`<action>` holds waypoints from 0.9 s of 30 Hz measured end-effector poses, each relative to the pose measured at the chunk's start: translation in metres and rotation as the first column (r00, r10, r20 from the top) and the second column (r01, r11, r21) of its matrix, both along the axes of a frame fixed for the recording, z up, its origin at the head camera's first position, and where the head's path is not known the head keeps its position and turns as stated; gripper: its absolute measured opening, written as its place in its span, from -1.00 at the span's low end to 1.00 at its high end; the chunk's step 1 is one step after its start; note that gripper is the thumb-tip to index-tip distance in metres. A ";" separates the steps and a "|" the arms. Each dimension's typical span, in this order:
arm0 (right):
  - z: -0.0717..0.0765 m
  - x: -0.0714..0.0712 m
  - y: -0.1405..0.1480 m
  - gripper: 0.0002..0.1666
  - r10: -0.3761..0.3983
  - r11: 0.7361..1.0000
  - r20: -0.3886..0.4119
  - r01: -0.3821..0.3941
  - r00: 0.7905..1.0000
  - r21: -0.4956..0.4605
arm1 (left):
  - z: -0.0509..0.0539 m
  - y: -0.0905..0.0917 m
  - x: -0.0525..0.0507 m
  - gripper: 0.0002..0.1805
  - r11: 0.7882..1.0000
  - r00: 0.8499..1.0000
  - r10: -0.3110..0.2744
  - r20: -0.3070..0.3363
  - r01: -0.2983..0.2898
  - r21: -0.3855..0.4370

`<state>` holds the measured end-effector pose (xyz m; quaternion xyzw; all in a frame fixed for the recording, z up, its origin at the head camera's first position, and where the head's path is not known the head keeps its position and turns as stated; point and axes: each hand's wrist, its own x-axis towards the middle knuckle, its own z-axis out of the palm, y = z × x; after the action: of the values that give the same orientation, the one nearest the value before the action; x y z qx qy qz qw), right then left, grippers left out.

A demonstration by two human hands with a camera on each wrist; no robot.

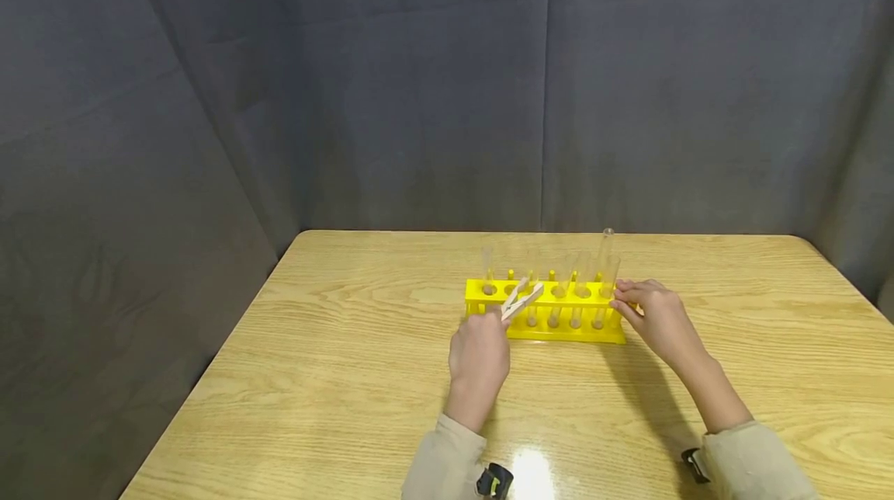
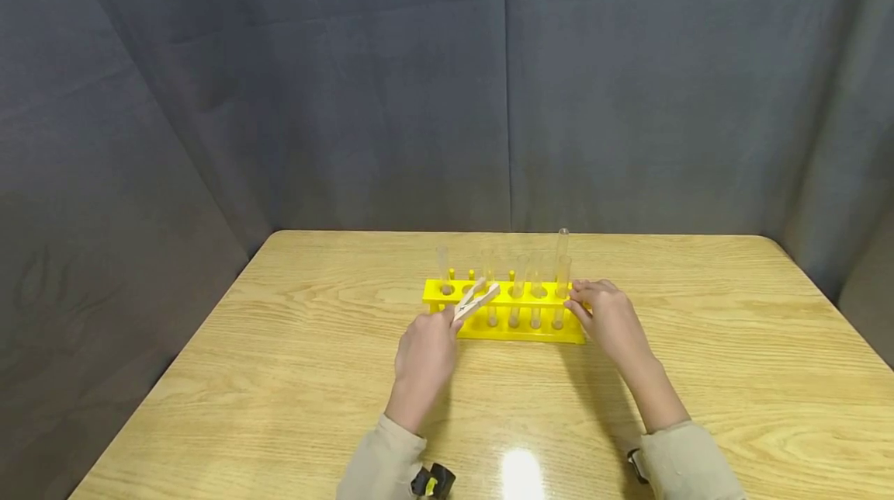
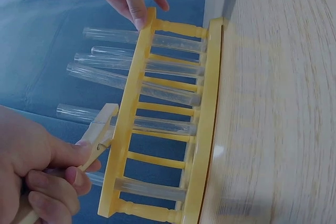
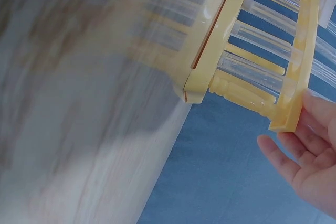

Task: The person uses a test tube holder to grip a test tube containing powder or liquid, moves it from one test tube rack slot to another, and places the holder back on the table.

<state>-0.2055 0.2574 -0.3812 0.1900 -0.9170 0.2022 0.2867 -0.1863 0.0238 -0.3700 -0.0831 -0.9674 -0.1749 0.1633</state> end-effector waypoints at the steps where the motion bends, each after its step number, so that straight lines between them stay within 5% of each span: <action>1: 0.000 0.000 0.000 -0.79 0.000 1.000 0.001 0.000 1.000 0.001 | 0.000 0.000 0.000 -0.75 1.000 1.000 -0.002 0.003 0.002 -0.001; 15: -0.002 -0.001 -0.002 -0.79 -0.012 1.000 -0.016 0.012 1.000 0.001 | 0.003 -0.007 0.001 -0.77 0.999 0.999 -0.038 0.014 0.038 0.011; 27: -0.002 -0.001 -0.004 -0.78 -0.026 1.000 0.000 0.026 1.000 -0.007 | 0.003 -0.013 -0.001 -0.65 0.999 0.998 -0.041 -0.042 0.040 -0.022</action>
<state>-0.2066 0.2534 -0.3831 0.1769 -0.9186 0.2019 0.2900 -0.1869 0.0112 -0.3669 -0.1080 -0.9636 -0.1663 0.1794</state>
